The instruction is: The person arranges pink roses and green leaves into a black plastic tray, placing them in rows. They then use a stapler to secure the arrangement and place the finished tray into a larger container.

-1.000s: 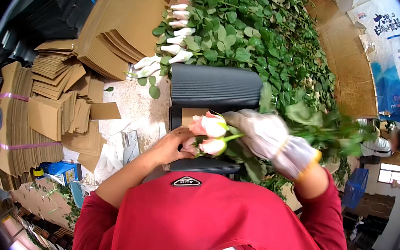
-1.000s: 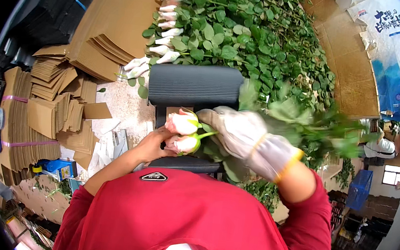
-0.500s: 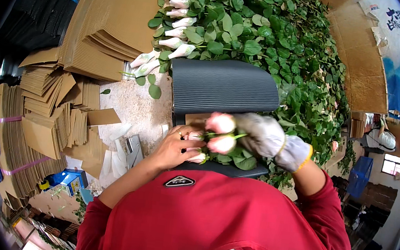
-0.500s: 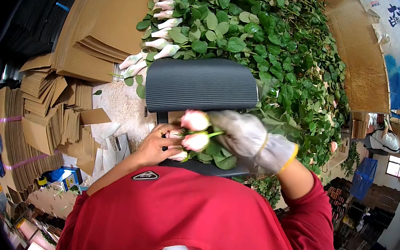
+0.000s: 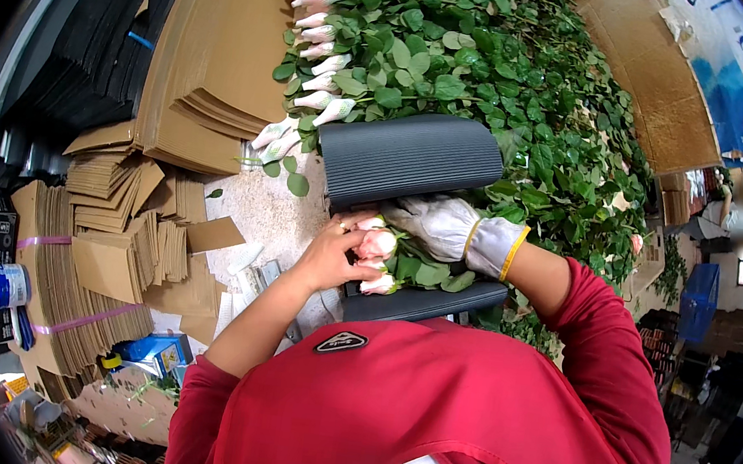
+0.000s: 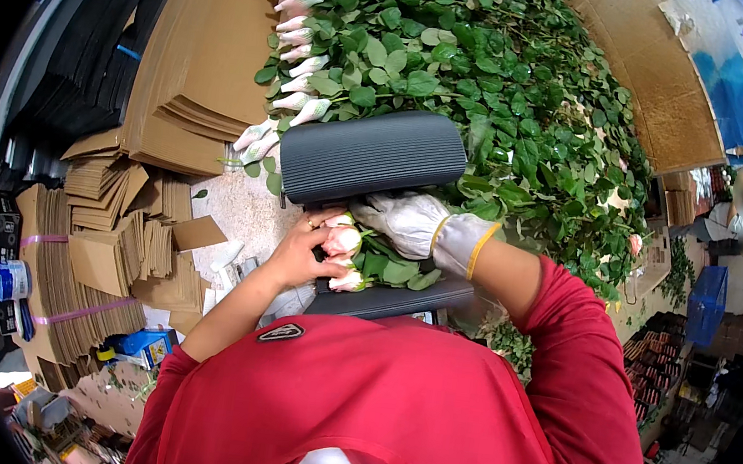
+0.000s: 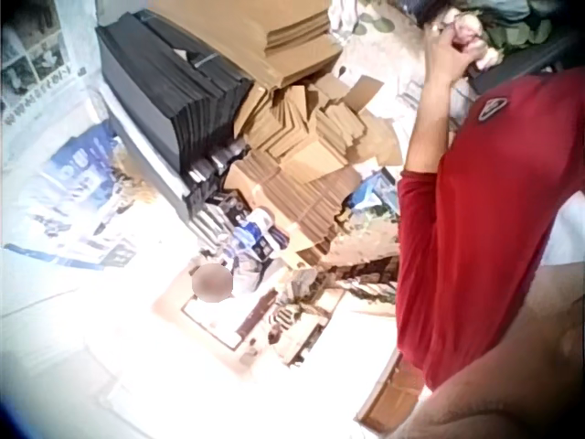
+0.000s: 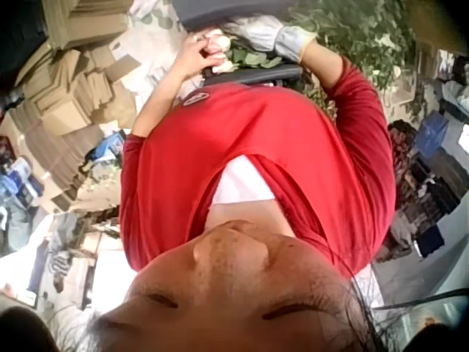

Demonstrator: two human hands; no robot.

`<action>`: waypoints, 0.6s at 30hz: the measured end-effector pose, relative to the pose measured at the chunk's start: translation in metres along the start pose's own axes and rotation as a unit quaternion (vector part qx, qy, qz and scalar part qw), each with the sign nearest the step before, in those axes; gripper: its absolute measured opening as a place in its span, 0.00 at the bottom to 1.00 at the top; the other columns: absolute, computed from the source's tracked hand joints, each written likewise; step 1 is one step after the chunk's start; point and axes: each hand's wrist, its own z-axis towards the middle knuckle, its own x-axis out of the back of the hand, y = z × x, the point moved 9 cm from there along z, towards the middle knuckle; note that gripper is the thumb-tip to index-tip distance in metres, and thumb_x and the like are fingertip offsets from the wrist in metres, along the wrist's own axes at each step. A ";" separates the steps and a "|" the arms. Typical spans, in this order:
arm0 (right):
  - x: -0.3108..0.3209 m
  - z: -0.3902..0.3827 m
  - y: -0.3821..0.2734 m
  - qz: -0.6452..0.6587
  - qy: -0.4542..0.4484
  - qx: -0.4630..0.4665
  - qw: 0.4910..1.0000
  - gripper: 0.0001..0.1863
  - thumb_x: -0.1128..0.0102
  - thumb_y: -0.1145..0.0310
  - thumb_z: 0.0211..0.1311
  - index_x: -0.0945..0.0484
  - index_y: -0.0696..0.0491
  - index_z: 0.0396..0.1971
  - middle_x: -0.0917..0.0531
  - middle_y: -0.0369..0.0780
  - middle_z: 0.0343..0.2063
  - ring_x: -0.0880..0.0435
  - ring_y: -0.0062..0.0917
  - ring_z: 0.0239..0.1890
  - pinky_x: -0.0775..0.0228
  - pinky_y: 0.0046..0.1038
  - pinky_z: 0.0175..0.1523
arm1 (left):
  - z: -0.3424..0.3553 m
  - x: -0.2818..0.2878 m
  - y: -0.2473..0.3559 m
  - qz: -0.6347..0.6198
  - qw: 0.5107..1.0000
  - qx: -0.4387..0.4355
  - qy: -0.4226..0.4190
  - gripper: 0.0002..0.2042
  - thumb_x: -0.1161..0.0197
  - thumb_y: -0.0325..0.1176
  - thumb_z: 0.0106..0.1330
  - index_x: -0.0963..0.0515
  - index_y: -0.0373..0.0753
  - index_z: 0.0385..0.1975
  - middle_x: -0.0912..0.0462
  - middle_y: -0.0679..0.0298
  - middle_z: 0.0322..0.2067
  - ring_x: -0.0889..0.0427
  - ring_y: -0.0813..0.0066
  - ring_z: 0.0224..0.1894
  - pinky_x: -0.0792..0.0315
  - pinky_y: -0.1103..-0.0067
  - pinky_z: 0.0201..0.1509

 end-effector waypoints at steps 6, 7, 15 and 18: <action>0.099 -0.028 -0.011 -0.155 -0.112 -0.166 0.967 0.13 0.42 0.67 0.55 0.19 0.51 0.40 0.16 0.39 0.34 0.14 0.30 0.36 0.20 0.35 0.39 | -0.002 0.000 -0.011 -0.024 0.998 0.031 0.049 0.18 0.26 0.33 0.50 0.15 0.44 0.44 0.20 0.55 0.52 0.24 0.54 0.55 0.29 0.68 0.60; 0.093 -0.028 -0.008 -0.165 -0.183 -0.211 0.946 0.12 0.41 0.66 0.55 0.18 0.52 0.38 0.16 0.38 0.32 0.13 0.29 0.34 0.20 0.35 0.35 | -0.003 -0.003 -0.015 -0.024 0.998 0.045 0.040 0.19 0.26 0.33 0.50 0.16 0.44 0.44 0.20 0.55 0.52 0.24 0.54 0.55 0.29 0.68 0.60; 0.037 -0.003 -0.012 -0.220 0.128 0.057 0.966 0.22 0.42 0.64 0.53 0.20 0.45 0.50 0.20 0.29 0.27 0.20 0.18 0.23 0.27 0.24 0.22 | -0.003 -0.009 -0.010 0.070 0.997 0.009 0.042 0.19 0.26 0.40 0.50 0.17 0.37 0.39 0.18 0.54 0.46 0.27 0.50 0.54 0.34 0.60 0.61; 0.043 -0.003 -0.012 -0.197 0.163 0.055 0.965 0.20 0.41 0.65 0.51 0.19 0.44 0.47 0.20 0.30 0.28 0.21 0.20 0.23 0.27 0.24 0.22 | -0.009 -0.015 -0.016 0.040 0.998 0.039 0.034 0.21 0.28 0.42 0.53 0.18 0.37 0.44 0.19 0.54 0.47 0.29 0.50 0.57 0.44 0.56 0.71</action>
